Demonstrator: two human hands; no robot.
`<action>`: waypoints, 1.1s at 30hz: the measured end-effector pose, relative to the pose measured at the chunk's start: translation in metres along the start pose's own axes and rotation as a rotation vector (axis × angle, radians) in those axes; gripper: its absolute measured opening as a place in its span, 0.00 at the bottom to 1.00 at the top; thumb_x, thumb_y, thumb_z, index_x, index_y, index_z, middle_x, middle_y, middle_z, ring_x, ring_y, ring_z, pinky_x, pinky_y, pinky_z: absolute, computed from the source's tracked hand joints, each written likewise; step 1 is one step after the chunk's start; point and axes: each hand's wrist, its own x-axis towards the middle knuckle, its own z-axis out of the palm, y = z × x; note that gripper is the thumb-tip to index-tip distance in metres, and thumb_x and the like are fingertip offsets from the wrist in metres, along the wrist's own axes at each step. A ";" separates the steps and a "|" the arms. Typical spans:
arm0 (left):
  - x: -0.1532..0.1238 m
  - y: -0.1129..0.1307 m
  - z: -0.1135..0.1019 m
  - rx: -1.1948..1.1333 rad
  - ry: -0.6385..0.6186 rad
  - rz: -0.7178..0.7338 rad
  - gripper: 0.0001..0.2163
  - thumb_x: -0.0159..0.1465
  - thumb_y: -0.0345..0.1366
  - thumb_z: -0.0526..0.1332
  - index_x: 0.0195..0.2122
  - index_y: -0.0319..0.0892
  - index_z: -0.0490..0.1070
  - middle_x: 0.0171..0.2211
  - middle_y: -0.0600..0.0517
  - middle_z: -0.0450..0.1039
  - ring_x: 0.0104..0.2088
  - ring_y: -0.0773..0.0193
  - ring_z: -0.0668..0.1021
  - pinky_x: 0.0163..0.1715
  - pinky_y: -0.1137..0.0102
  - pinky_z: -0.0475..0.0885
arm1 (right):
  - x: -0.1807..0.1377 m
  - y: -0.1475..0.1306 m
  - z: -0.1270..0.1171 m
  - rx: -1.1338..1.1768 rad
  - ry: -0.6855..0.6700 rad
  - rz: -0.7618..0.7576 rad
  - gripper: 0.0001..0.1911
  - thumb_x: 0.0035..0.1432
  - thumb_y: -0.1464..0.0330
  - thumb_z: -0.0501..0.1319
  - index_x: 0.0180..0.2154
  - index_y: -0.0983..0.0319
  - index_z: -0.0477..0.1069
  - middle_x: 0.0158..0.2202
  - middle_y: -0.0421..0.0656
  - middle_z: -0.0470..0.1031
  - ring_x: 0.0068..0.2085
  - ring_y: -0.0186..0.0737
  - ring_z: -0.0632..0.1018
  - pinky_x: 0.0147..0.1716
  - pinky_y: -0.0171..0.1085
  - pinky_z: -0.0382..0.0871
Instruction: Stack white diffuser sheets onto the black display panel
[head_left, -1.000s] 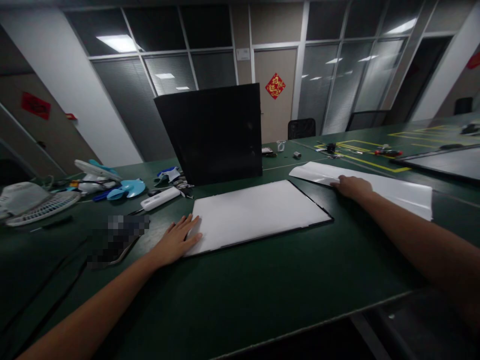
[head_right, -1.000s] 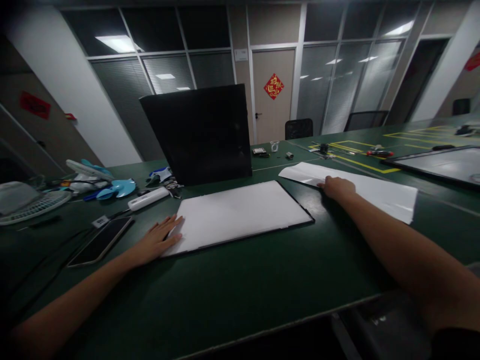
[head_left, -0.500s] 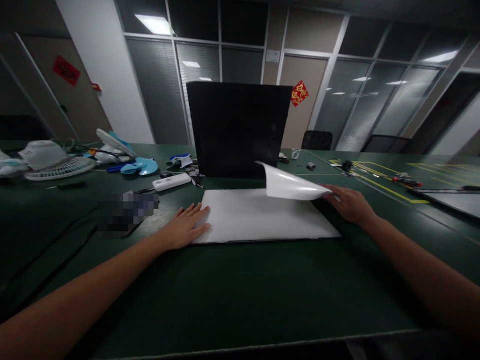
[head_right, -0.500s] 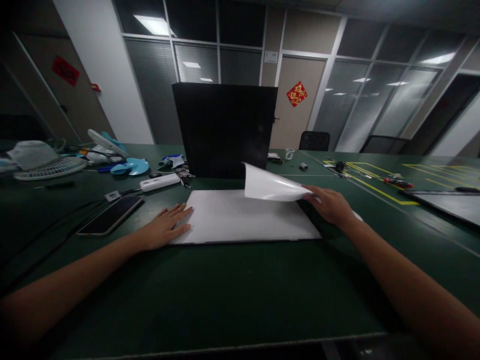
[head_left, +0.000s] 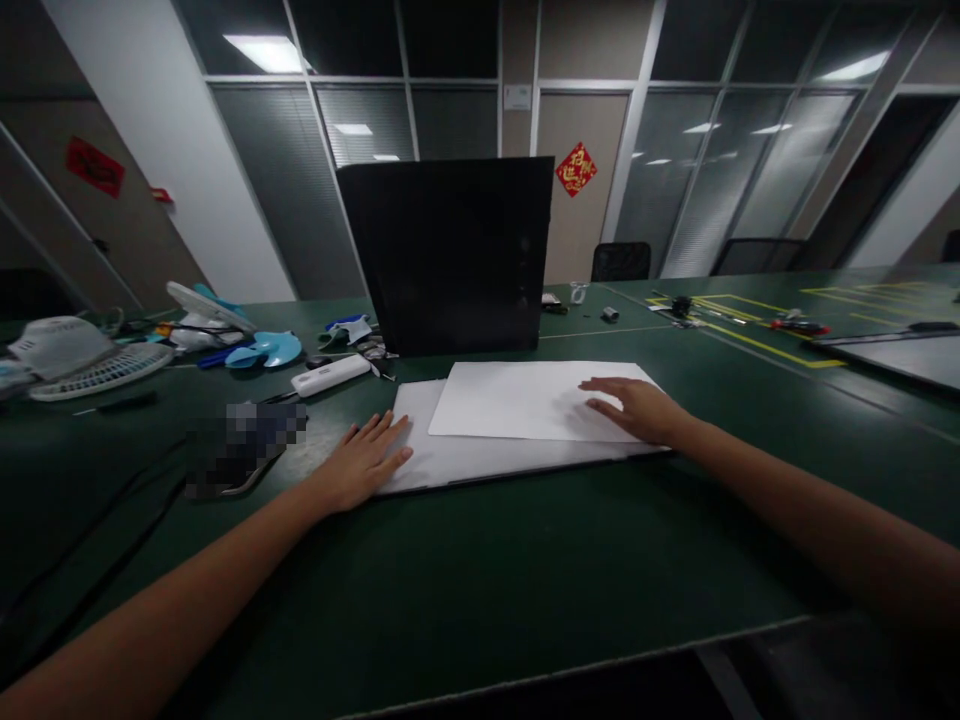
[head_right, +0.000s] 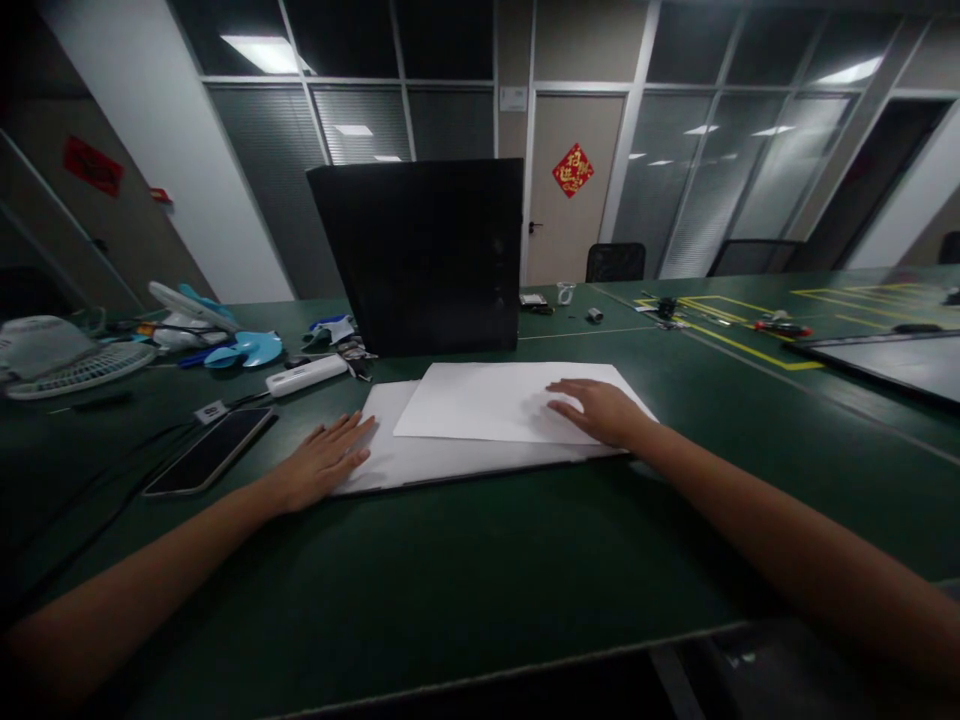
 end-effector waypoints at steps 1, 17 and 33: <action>0.000 0.001 0.000 0.004 0.002 0.002 0.40 0.73 0.64 0.36 0.78 0.44 0.43 0.77 0.45 0.38 0.77 0.45 0.46 0.72 0.43 0.43 | 0.000 0.009 -0.001 -0.063 0.064 0.086 0.32 0.71 0.46 0.49 0.66 0.53 0.72 0.67 0.45 0.70 0.66 0.53 0.71 0.67 0.55 0.62; -0.001 0.002 -0.001 0.046 -0.013 -0.014 0.39 0.74 0.62 0.36 0.78 0.42 0.41 0.77 0.44 0.36 0.77 0.47 0.45 0.73 0.46 0.44 | -0.006 0.095 0.019 -0.016 0.011 0.356 0.44 0.66 0.37 0.46 0.66 0.60 0.70 0.67 0.54 0.69 0.65 0.57 0.73 0.66 0.56 0.63; -0.001 -0.006 0.002 0.032 0.013 0.045 0.33 0.75 0.52 0.41 0.78 0.45 0.41 0.77 0.46 0.37 0.76 0.45 0.45 0.72 0.43 0.43 | 0.002 0.079 0.015 0.121 0.133 0.478 0.37 0.67 0.44 0.54 0.65 0.61 0.71 0.57 0.53 0.79 0.55 0.57 0.80 0.58 0.55 0.72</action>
